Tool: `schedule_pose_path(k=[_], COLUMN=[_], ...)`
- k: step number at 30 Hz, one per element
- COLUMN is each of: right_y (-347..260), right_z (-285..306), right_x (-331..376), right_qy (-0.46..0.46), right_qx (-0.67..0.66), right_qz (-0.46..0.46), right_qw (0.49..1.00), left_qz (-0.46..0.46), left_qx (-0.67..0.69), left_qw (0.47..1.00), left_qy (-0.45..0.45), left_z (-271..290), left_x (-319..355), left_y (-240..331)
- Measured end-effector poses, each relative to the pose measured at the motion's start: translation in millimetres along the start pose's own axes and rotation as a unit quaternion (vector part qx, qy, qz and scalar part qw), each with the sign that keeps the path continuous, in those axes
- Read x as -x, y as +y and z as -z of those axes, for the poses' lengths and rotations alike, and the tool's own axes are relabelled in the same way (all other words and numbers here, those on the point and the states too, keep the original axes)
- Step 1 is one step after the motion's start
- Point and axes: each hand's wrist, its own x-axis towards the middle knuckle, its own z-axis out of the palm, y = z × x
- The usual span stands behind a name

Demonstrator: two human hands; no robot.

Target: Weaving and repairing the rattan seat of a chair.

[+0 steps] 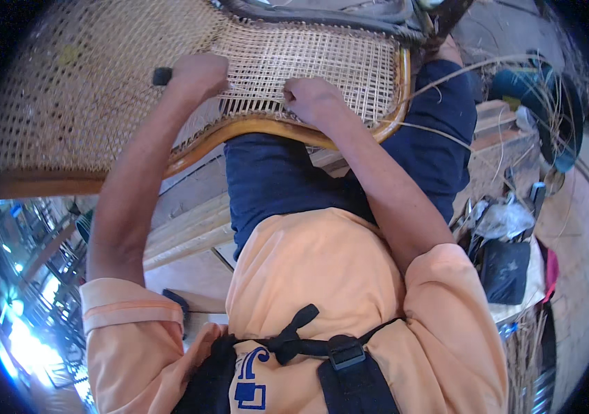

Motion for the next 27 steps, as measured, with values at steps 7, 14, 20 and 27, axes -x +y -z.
schedule_pose_path(k=[7,14,20,27], right_y=[20,33,21,23], right_z=[25,14,8,14], right_x=[16,27,24,13], right_qy=[-0.040,0.018,0.030,-0.034], right_qx=[-0.047,0.042,0.106,0.061], right_qz=[0.010,0.082,-0.023,-0.078], right_qw=[0.998,0.996,0.994,0.994], left_qz=[0.068,0.095,0.093,0.120], left_qx=[-0.077,-0.064,-0.096,-0.129], left_qw=[0.995,0.993,0.989,0.978], left_qy=[0.008,0.028,0.057,0.112], left_z=[30,32,44,60], left_x=[36,40,52,66], left_y=[-24,-25,-38,-63])
